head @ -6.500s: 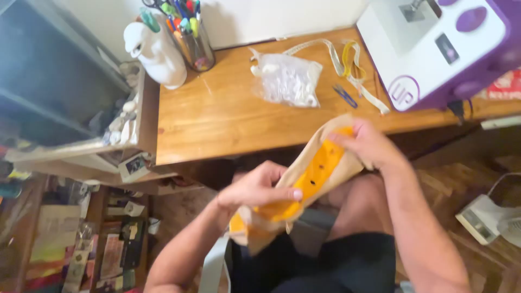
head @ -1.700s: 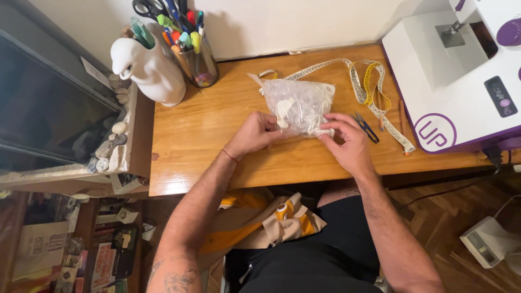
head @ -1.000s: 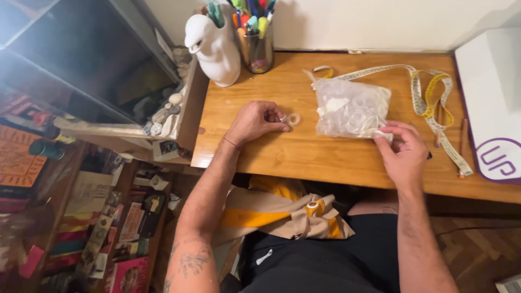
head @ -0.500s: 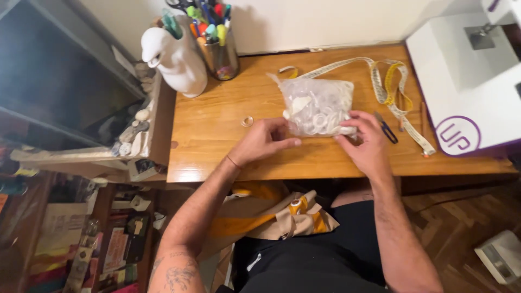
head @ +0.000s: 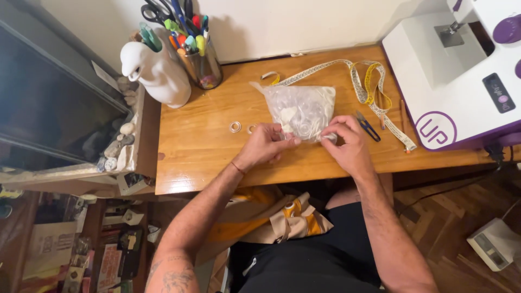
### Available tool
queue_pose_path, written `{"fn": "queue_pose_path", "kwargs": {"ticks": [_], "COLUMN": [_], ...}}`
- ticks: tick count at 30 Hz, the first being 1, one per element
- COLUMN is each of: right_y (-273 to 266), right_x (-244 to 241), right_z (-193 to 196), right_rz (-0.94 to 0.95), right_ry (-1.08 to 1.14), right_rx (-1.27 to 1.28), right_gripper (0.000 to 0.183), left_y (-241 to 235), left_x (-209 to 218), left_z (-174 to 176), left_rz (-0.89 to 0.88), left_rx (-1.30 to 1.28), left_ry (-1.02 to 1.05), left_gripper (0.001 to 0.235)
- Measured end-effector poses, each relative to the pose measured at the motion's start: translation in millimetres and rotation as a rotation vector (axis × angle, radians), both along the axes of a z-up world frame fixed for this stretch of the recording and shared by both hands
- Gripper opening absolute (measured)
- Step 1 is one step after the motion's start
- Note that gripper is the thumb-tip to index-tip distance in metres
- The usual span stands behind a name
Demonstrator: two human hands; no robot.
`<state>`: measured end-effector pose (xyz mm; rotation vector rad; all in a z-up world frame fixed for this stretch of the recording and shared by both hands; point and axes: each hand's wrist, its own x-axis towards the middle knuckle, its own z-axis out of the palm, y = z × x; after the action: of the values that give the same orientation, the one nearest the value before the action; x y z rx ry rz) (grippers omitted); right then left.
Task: The person opens a plastic bag and removes several white plastic rings. They then insert the rings into pre-cut holes on a yellow and beige fabric plush toy, pressing them into place one by one. The person handles the plush toy and rings by hand throughout the clip.
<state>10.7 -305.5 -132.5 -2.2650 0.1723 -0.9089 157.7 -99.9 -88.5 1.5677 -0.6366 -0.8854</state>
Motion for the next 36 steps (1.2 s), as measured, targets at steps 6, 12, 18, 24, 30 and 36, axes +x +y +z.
{"fn": "queue_pose_path", "kwargs": {"ticks": [6,12,18,24,30,36], "right_y": [7.8,4.9,8.6,18.6,5.9,3.9], "right_x": [2.6,3.0,3.5,2.7,-4.3,-21.5], "right_z": [7.2,8.5,12.5,24.1,-1.0,-16.8], "right_rz": [0.012,0.01,-0.011,0.014,0.146,0.201], "right_ry": [-0.024,0.008,0.012,0.006,0.032,0.08], "right_rx": [-0.014,0.076,0.0,-0.008,-0.141,-0.107], "right_gripper": [0.017,0.028,0.022,0.015,0.012,0.015], "left_y": [-11.8,-0.4,2.4,0.8,15.8,19.6], "left_x": [20.0,-1.6,3.3,-12.0,22.0,3.8], "left_z": [-65.6,-12.8,8.6,22.7,22.0,28.6], "left_rz": [0.109,0.016,-0.129,0.024,-0.446,-0.478], "left_rx": [-0.175,-0.141,0.112,0.115,0.099,0.117], "left_ry": [0.126,0.155,-0.145,-0.3,-0.199,-0.463], "left_gripper": [0.024,0.033,0.042,0.042,0.044,0.04]}}
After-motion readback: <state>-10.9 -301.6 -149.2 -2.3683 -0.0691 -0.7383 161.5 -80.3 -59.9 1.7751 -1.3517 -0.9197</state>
